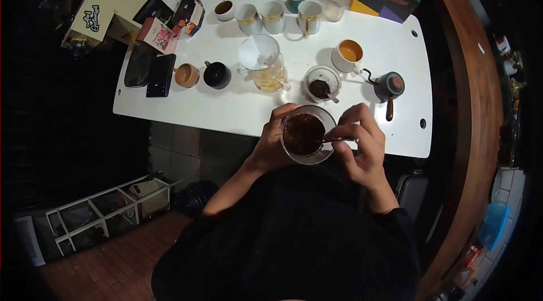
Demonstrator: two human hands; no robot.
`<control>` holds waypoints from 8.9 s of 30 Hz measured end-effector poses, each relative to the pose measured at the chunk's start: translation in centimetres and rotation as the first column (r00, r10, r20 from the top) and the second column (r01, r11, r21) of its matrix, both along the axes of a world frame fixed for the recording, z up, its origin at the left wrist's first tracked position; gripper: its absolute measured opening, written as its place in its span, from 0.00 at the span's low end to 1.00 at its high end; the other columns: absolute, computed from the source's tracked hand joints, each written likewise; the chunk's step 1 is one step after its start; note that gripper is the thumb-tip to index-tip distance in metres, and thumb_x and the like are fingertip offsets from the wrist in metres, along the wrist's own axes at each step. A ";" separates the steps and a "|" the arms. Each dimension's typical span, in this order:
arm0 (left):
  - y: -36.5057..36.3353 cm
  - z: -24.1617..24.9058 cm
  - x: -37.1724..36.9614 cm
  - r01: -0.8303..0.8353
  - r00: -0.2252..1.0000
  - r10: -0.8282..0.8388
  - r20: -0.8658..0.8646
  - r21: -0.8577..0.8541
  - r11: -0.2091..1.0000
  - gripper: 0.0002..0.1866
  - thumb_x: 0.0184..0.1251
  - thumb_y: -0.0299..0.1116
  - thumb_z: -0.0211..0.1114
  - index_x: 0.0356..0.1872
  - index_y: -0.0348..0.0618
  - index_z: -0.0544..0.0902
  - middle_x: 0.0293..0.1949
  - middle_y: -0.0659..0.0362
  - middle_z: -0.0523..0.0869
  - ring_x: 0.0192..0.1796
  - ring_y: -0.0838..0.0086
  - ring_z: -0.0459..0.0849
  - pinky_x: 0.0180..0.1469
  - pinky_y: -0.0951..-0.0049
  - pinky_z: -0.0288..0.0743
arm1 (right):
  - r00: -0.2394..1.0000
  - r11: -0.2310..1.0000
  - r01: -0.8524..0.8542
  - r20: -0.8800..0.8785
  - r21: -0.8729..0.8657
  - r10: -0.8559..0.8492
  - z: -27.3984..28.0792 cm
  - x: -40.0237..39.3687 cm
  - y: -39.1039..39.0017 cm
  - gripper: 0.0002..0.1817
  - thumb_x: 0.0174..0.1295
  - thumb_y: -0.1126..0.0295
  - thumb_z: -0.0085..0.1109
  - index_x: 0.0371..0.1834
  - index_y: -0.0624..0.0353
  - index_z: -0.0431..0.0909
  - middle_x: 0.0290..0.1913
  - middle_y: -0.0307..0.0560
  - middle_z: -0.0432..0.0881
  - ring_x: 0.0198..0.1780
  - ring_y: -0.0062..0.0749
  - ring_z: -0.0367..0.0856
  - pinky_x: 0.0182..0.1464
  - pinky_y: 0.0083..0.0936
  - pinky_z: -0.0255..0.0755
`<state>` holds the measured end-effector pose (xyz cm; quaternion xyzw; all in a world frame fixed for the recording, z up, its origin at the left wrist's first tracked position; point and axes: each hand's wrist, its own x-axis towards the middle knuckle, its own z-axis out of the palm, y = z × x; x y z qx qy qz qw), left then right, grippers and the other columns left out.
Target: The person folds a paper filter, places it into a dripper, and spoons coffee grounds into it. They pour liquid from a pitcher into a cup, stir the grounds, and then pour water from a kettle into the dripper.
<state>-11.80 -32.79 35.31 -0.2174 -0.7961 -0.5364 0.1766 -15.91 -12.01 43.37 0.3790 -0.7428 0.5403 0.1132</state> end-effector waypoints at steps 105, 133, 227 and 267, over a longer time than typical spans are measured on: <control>-19.7 -3.3 -6.1 -0.187 0.980 0.188 0.067 -0.015 0.982 0.55 0.37 0.39 0.90 0.69 0.40 0.66 0.65 0.46 0.76 0.66 0.55 0.79 0.67 0.57 0.76 | 0.912 0.890 0.382 0.256 -0.250 -0.319 1.8 -6.1 -15.7 0.04 0.73 0.80 0.47 0.45 0.67 0.73 0.38 0.52 0.81 0.40 0.31 0.85 0.42 0.25 0.76; -18.2 -1.6 -7.2 -0.228 0.971 0.233 0.052 -0.080 0.970 0.56 0.38 0.38 0.89 0.72 0.44 0.66 0.66 0.49 0.75 0.66 0.53 0.76 0.66 0.56 0.75 | 0.751 0.918 0.310 0.656 -0.248 -0.076 -1.1 -8.0 -16.5 0.06 0.76 0.70 0.49 0.45 0.59 0.75 0.33 0.38 0.81 0.36 0.16 0.77 0.39 0.16 0.62; -7.2 -1.8 -1.8 0.097 0.937 -0.184 0.297 0.287 0.953 0.60 0.40 0.38 0.90 0.72 0.40 0.55 0.64 0.51 0.74 0.66 0.65 0.77 0.67 0.61 0.76 | 0.944 0.953 0.292 0.182 -0.076 -0.275 0.9 -0.2 -4.2 0.17 0.62 0.60 0.66 0.42 0.64 0.78 0.41 0.51 0.76 0.43 0.45 0.75 0.47 0.35 0.71; 18.9 -5.3 -6.9 0.421 0.907 -0.421 0.019 -0.069 0.904 0.52 0.50 0.44 0.84 0.73 0.42 0.60 0.62 0.48 0.70 0.69 0.55 0.68 0.70 0.59 0.67 | 0.712 0.811 0.583 0.517 -0.057 -0.475 -7.7 2.8 15.3 0.47 0.42 0.65 0.85 0.66 0.63 0.66 0.56 0.53 0.81 0.60 0.37 0.81 0.62 0.32 0.74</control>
